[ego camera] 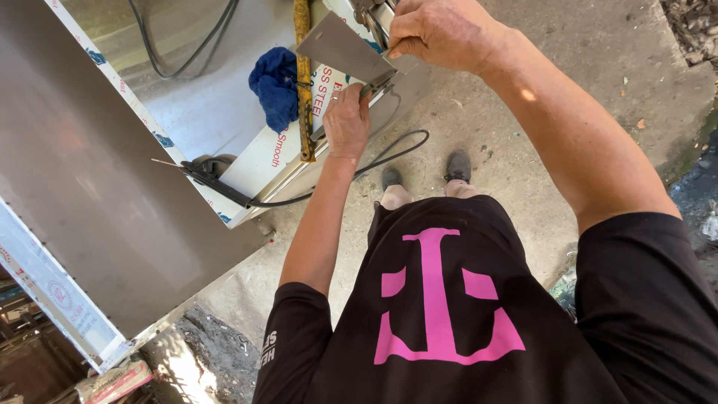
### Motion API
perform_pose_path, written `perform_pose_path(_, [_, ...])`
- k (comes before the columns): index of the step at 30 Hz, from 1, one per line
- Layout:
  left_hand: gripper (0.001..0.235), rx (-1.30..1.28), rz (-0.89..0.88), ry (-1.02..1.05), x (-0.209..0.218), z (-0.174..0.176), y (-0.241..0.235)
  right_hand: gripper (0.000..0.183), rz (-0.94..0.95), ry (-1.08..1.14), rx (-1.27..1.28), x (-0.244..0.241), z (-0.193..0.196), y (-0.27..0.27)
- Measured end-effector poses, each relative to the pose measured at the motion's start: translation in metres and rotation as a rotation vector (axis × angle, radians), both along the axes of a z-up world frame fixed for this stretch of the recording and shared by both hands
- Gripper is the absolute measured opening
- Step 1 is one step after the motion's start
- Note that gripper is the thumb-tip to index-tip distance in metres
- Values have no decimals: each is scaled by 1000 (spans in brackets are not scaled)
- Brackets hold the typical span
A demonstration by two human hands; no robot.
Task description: The person fits a stainless steel panel onto a metal cabinet. They hold the panel against the cabinet edge, clamp it with locking pliers, apply heat with a heat gun, tap the panel with a hammer, file the edge, and reposition the clamps while checking the fit.
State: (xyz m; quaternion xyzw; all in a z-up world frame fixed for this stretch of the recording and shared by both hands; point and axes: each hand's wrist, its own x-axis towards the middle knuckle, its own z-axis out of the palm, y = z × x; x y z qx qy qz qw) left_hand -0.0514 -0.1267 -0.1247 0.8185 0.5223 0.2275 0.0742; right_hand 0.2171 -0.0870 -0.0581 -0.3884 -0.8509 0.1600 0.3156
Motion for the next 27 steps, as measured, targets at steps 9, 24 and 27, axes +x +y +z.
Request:
perform_pose_path(9, [13, -18, 7, 2, 0, 2, 0, 19, -6, -38, -51, -2, 6, -1])
perform_pose_path(24, [14, -112, -21, -183, -20, 49, 15, 10, 27, -19, 7, 1, 15, -1])
perform_pose_path(27, [20, -261, -93, -312, -69, 76, 47, 13, 11, -57, 16, 1, 5, 1])
